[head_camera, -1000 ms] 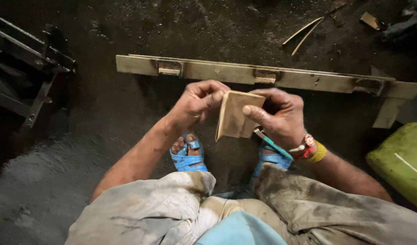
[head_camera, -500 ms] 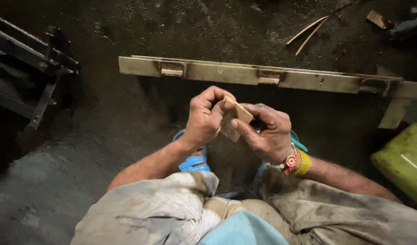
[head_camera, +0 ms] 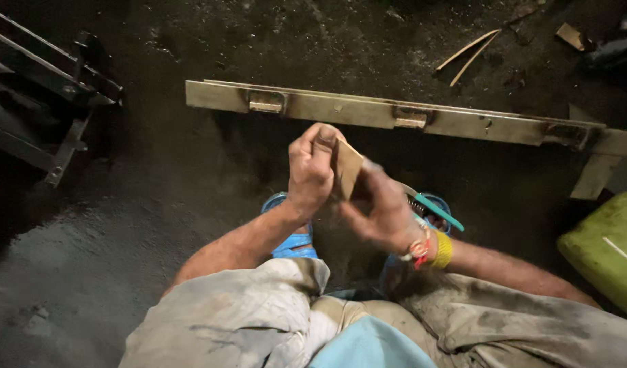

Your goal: The person uses shears to cut a rectangular piece of cardboard into smaller strips and squares. The person then folds the cut pieces and places them onto a metal fixture on the floor.

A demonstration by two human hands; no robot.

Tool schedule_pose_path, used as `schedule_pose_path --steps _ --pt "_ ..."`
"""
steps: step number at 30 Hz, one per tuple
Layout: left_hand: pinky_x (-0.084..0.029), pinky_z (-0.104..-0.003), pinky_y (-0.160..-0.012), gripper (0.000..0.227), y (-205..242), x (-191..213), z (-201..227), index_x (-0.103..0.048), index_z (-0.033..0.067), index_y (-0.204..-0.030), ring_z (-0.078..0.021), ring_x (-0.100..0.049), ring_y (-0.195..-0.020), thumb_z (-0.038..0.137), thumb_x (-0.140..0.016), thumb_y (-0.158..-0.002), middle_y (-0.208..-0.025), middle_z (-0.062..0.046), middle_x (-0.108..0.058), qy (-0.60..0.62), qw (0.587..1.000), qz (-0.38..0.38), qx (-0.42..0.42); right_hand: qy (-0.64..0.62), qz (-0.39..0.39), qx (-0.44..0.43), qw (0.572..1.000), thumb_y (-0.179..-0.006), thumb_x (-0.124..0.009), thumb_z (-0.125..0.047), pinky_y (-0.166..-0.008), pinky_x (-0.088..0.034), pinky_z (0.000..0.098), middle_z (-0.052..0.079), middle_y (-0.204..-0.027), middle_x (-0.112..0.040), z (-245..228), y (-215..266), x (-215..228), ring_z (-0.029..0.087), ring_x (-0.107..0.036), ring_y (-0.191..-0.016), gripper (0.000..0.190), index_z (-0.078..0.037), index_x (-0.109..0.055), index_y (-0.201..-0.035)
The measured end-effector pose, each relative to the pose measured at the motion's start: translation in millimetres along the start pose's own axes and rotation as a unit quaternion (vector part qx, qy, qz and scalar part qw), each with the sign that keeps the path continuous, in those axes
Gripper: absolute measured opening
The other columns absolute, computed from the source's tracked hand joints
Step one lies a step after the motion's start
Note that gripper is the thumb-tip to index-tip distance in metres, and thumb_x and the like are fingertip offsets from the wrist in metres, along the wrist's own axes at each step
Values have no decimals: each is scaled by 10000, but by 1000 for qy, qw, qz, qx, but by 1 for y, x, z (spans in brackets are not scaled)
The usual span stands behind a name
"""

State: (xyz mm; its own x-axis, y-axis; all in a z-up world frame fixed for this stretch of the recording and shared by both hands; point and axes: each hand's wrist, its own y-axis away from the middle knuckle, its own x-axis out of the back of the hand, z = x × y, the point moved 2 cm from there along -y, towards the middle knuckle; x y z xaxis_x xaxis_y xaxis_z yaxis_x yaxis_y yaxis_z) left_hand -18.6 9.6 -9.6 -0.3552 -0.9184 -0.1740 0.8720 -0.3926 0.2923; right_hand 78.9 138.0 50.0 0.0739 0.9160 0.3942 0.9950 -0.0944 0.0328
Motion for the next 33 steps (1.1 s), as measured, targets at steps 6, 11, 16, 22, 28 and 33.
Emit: schedule_pose_path --steps 6,11,16,22,28,33 --pt "-521 -252 -783 410 -9 1 19 -684 1 -1039 -87 -607 -842 375 -528 -1101 -927 -25 -693 172 980 21 101 -218 -42 -175 959 -954 -704 -121 -843 -579 282 56 -1064 -699 32 11 -13 113 -674 -940 388 0 -591 -1305" --pt "-544 -261 -936 419 -10 20 59 -617 36 -1371 -108 -645 -1053 249 -669 -1014 -1176 -66 -682 -6 986 -165 -7 -309 -104 -342 881 -829 -559 -70 -628 -598 323 75 -880 -743 57 2 35 153 -702 -725 338 46 -647 -1133" --pt "-587 -288 -895 446 -22 21 57 -631 37 -1381 -124 -712 -1015 129 -743 -959 -1165 -97 -729 -195 943 -246 -107 -87 -107 -228 964 -778 -565 -54 -661 -591 298 65 -924 -739 43 -19 72 131 -687 -746 461 17 -685 -1217" --pt "-601 -275 -721 265 -6 8 38 -743 -7 -1198 -96 -692 -812 111 -749 -961 -961 -80 -786 -77 990 -94 67 -189 107 -201 955 -886 -701 -205 -750 -636 300 42 -1070 -666 19 -31 78 145 -696 -921 531 -98 -535 -1379" --pt "-625 -234 -765 216 5 -8 35 -725 -15 -1117 -73 -724 -865 110 -743 -943 -987 -53 -772 35 997 -46 58 -278 71 -345 894 -840 -771 -157 -710 -645 356 82 -1015 -730 33 -21 34 183 -724 -860 446 -11 -611 -1229" --pt "-582 -217 -677 172 -7 1 44 -785 -19 -997 -55 -707 -770 93 -791 -867 -878 -56 -786 -145 986 -75 12 -125 7 -191 974 -912 -722 -169 -810 -615 278 71 -1048 -753 30 -14 53 114 -722 -912 388 32 -653 -1237"
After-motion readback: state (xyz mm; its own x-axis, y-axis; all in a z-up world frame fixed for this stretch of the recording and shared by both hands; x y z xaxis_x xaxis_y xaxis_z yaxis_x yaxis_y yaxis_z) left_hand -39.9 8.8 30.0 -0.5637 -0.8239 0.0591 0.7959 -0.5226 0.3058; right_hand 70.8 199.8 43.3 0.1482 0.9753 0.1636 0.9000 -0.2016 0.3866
